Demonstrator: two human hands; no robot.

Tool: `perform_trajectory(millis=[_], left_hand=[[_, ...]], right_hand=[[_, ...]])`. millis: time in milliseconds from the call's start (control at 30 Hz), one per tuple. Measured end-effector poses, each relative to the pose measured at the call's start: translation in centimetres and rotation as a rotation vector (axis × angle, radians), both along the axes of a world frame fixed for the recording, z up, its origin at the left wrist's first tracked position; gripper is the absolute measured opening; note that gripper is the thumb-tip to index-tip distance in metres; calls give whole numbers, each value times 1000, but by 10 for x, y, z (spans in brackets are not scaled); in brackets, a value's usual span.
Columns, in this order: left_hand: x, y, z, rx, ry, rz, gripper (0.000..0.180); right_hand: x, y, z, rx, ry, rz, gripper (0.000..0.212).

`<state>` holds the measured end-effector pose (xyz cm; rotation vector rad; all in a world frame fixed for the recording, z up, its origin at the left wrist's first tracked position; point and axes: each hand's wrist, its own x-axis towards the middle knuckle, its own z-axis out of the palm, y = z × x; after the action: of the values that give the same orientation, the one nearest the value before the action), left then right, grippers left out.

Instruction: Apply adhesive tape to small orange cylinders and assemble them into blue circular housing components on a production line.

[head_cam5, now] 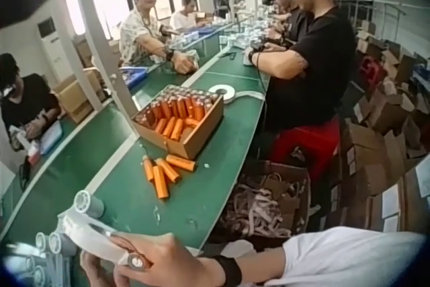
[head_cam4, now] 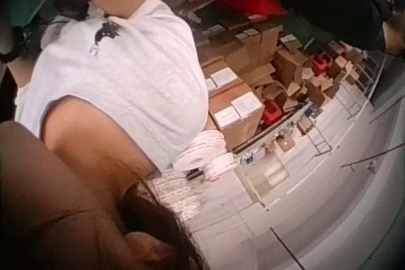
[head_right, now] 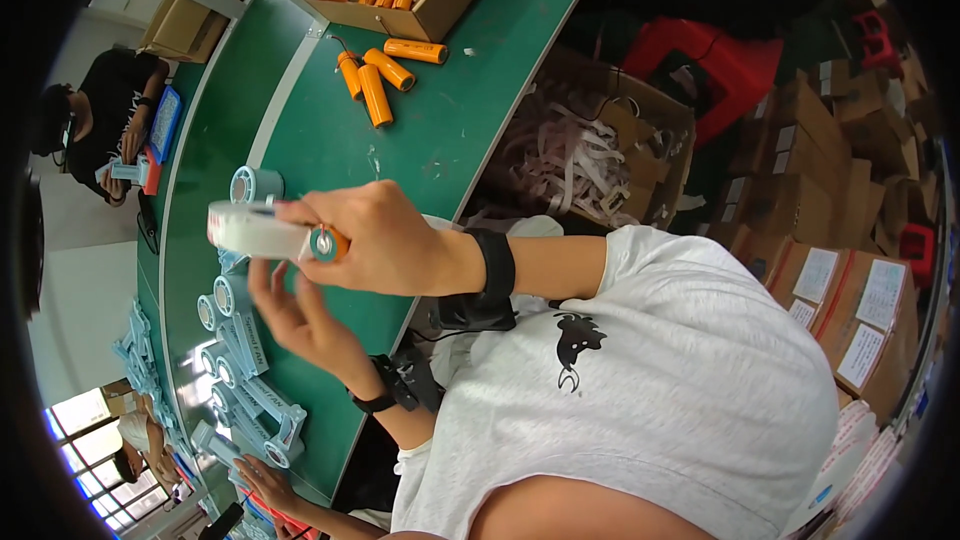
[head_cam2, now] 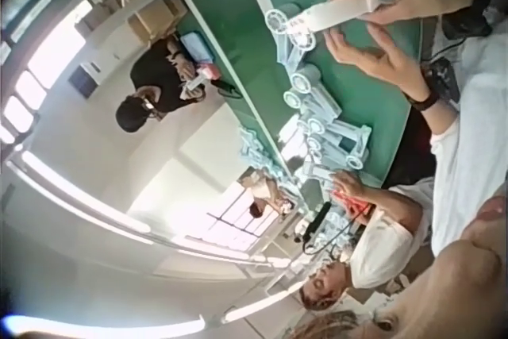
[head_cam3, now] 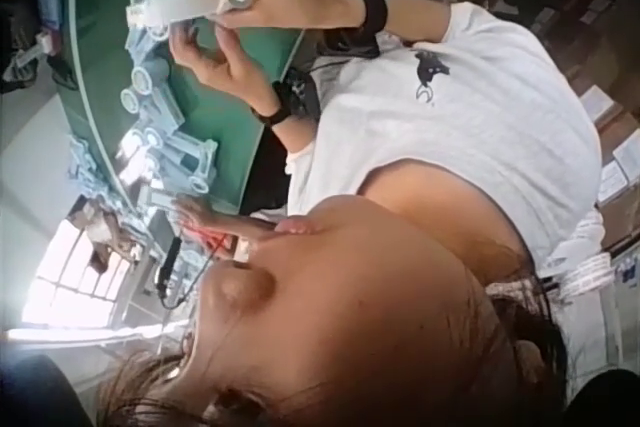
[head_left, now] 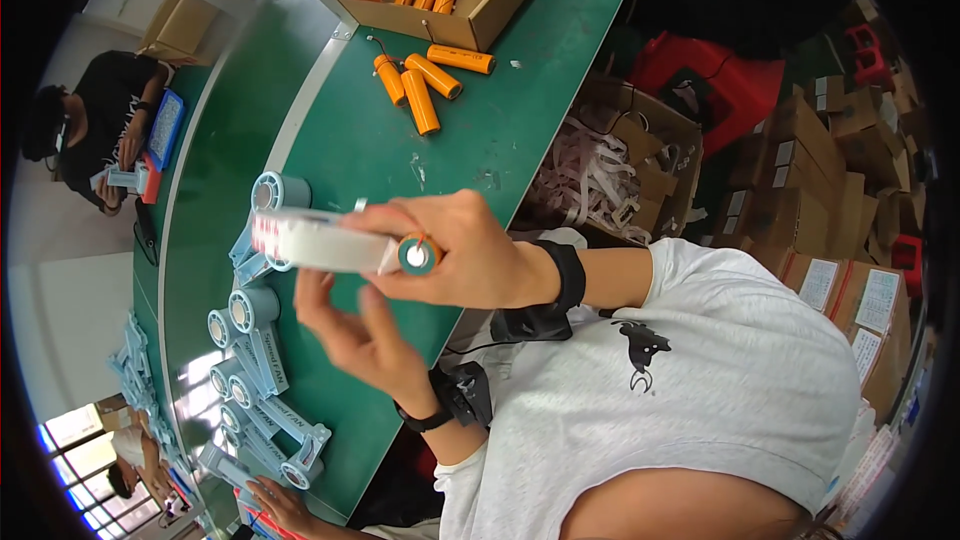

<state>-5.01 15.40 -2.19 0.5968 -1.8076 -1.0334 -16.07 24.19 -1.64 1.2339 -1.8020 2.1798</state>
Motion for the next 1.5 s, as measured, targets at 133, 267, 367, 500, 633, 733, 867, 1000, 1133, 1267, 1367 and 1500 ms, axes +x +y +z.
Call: perform_trajectory(millis=[133, 267, 367, 500, 633, 733, 867, 1000, 1133, 1267, 1367, 1500], left_hand=[[7, 4, -9, 29, -87, -270, 59], [24, -2, -10, 449, -33, -450, 61], [22, 0, -15, 329, -9, -581, 47], [17, -1, -15, 443, -85, -491, 57], [-8, -3, -17, 156, 53, -450, 64], [-6, -5, -14, -79, -140, -267, 58], [1, -6, -12, -328, -270, -143, 50], [-12, 0, -22, -437, -305, -169, 46], [-14, 12, -24, -530, -399, -140, 45], [-23, 28, -27, -620, -492, -66, 45], [-51, 36, -42, -601, -457, -101, 45], [60, -13, -50, -590, -426, -153, 46]], right_hand=[[2, 10, 7, 138, -31, 294, 46], [-18, 22, 21, 340, -14, 636, 45], [-25, 29, 24, 314, -387, 762, 42], [-23, 31, 27, 354, -298, 704, 35], [-32, 30, 26, 50, -256, 247, 30], [-46, 29, 35, 82, -307, 315, 28], [-44, 25, 54, 286, -194, 391, 26], [-44, 17, 52, 570, 16, 404, 25], [-43, 16, 39, 616, 72, 360, 24], [-40, 20, 17, 359, -194, 284, 22], [-41, 28, 10, 137, -398, 255, 23], [-38, 38, 10, -217, -577, 204, 25]])
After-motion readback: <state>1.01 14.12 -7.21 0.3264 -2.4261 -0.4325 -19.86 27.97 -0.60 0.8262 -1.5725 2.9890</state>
